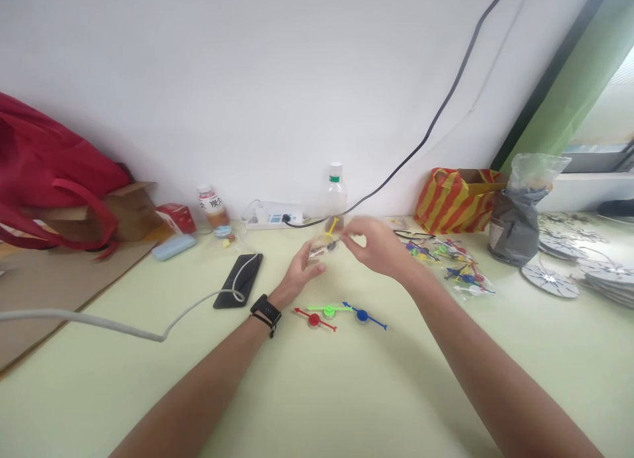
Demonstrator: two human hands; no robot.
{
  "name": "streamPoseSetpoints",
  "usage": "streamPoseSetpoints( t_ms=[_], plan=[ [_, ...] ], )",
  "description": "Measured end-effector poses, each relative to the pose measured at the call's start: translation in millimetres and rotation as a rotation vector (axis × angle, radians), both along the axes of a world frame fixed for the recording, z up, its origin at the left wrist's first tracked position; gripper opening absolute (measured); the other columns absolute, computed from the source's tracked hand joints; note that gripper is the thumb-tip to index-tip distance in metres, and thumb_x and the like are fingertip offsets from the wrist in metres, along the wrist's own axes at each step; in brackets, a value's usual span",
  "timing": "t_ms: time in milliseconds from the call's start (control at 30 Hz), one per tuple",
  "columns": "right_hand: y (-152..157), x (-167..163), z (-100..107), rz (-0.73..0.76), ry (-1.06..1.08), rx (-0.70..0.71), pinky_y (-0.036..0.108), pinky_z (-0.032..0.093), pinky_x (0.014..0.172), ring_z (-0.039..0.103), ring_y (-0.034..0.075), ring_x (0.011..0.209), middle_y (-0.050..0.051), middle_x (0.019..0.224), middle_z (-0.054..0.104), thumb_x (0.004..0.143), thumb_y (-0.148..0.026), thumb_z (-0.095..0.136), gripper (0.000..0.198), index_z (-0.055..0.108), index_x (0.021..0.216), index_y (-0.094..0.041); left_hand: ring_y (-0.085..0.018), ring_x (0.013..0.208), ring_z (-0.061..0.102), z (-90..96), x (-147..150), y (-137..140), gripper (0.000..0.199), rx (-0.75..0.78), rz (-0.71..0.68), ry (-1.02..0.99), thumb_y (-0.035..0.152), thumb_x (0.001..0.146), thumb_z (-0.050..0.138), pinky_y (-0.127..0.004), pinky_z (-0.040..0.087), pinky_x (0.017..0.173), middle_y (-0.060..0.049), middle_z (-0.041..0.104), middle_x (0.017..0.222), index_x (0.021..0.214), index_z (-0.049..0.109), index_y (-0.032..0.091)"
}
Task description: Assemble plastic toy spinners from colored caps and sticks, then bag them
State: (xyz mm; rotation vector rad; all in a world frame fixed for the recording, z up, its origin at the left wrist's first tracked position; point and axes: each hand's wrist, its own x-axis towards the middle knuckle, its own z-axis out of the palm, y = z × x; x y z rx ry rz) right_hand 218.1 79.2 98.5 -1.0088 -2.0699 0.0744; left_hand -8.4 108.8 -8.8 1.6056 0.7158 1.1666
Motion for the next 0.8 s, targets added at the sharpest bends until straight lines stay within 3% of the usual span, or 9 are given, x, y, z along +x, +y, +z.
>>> streamPoseSetpoints(
  t_ms=[133,300,467,633,800],
  plan=[
    [6.4,0.4,-8.5,-0.015,-0.121,-0.095,0.029,0.041,0.069,0.061,0.017,0.075,0.003,0.083,0.071,0.093,-0.018,0.058,0.016,0.067,0.080,-0.020,-0.034,0.135,0.049,5.3,-3.1,-2.1,0.078,0.033,0.072,-0.003,0.062,0.090,0.063,-0.050,0.038,0.110,-0.017,0.055,0.147,0.153,0.041,0.023],
    [5.3,-1.9,-8.1,-0.002,-0.126,-0.087,0.029,0.040,0.067,0.061,0.017,0.074,0.002,0.082,0.070,0.093,-0.019,0.058,0.014,0.066,0.080,-0.021,-0.033,0.130,0.054,2.1,2.6,-3.9,0.084,-0.018,0.050,0.095,0.050,0.080,0.080,-0.050,0.042,0.107,-0.018,0.057,0.144,0.152,0.042,0.024],
    [2.9,-1.9,-0.9,-0.025,0.116,0.100,0.031,0.045,0.078,0.063,0.020,0.085,0.006,0.092,0.071,0.096,-0.021,0.054,0.013,0.067,0.092,-0.021,-0.036,0.137,0.049,-3.0,6.6,-2.9,0.100,0.020,0.112,0.131,0.042,0.071,0.089,-0.051,0.039,0.111,-0.016,0.049,0.151,0.155,0.037,0.028],
    [6.0,1.9,-4.0,0.034,0.009,-0.025,0.029,0.044,0.071,0.062,0.017,0.077,0.003,0.086,0.071,0.093,-0.017,0.057,0.012,0.068,0.090,-0.021,-0.034,0.138,0.047,0.3,3.7,-1.6,0.098,0.069,0.242,0.088,0.043,0.073,0.087,-0.052,0.037,0.113,-0.016,0.051,0.149,0.155,0.035,0.028],
    [3.7,-2.2,-7.6,0.019,-0.090,-0.073,0.029,0.041,0.070,0.061,0.016,0.077,0.002,0.090,0.071,0.094,-0.018,0.057,0.013,0.068,0.089,-0.021,-0.031,0.126,0.058,1.5,7.1,-6.7,0.096,-0.037,0.122,0.143,0.037,0.067,0.092,-0.051,0.042,0.109,-0.018,0.058,0.142,0.149,0.045,0.025]
  ],
)
